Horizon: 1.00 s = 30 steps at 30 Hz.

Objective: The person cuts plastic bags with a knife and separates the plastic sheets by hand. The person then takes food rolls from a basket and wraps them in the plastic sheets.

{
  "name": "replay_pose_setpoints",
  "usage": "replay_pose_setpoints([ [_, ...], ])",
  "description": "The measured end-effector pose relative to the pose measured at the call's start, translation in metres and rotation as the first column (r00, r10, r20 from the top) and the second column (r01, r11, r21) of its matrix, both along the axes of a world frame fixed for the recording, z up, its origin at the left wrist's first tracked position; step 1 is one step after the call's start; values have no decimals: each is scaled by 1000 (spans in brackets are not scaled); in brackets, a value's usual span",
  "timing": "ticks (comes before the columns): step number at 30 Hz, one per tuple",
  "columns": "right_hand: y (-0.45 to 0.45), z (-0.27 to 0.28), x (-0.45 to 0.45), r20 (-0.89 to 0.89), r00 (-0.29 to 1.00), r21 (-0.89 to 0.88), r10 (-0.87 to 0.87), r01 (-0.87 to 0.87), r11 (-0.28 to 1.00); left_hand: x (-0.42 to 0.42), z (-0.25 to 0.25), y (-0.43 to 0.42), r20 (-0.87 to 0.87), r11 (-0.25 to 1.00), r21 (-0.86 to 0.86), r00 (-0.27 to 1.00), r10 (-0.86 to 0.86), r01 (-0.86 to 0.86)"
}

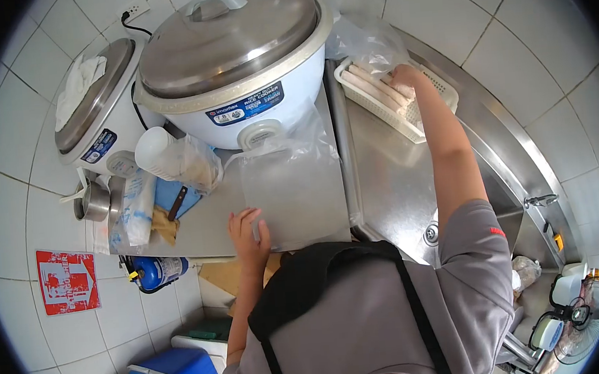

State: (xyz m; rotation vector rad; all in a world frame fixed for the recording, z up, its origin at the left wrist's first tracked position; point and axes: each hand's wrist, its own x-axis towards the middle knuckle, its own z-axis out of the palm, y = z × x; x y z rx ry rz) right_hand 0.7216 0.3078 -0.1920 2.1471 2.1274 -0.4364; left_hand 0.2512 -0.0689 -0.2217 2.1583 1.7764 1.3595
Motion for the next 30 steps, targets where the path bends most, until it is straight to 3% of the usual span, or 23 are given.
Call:
replay_pose_setpoints([
  [6, -6, -6, -4, 68, 998, 104, 8, -15, 995, -2, 2, -12, -15, 1000, -5, 1000, 15, -15],
  [8, -4, -1, -3, -30, 1000, 77, -1, 3, 997, -4, 2, -16, -21, 1000, -7, 999, 29, -29],
  [12, -6, 48, -15, -32, 999, -7, -14, 14, 1000, -6, 3, -22, -21, 999, -17, 999, 43, -43],
  [15, -15, 97, -36, -175, 973, -36, -148, 144, 989, -7, 3, -23, -31, 999, -35, 999, 18, -19],
  [18, -43, 154, -65, 133, 990, 118, 46, -62, 991, -4, 6, -14, -25, 996, -82, 999, -41, 39],
  [21, -84, 189, -94, 363, 919, 95, 152, -199, 975, 8, 27, 2, 42, 977, -118, 984, -174, 178],
  [23, -159, 221, -131, 296, 916, 167, 270, -328, 930, 20, 45, 18, 182, 932, -193, 944, -274, 308],
  [26, -219, 210, -151, -154, 909, 235, 387, -347, 908, 42, 71, 36, 205, 925, -120, 921, -332, 360],
  [28, -246, 187, -167, -350, 760, 217, 547, -502, 837, 43, 73, 39, 335, 892, -171, 876, -347, 419],
  [30, -267, 143, -181, -523, 593, 306, 612, -539, 785, 27, 62, 41, 512, 790, -242, 766, -388, 563],
])
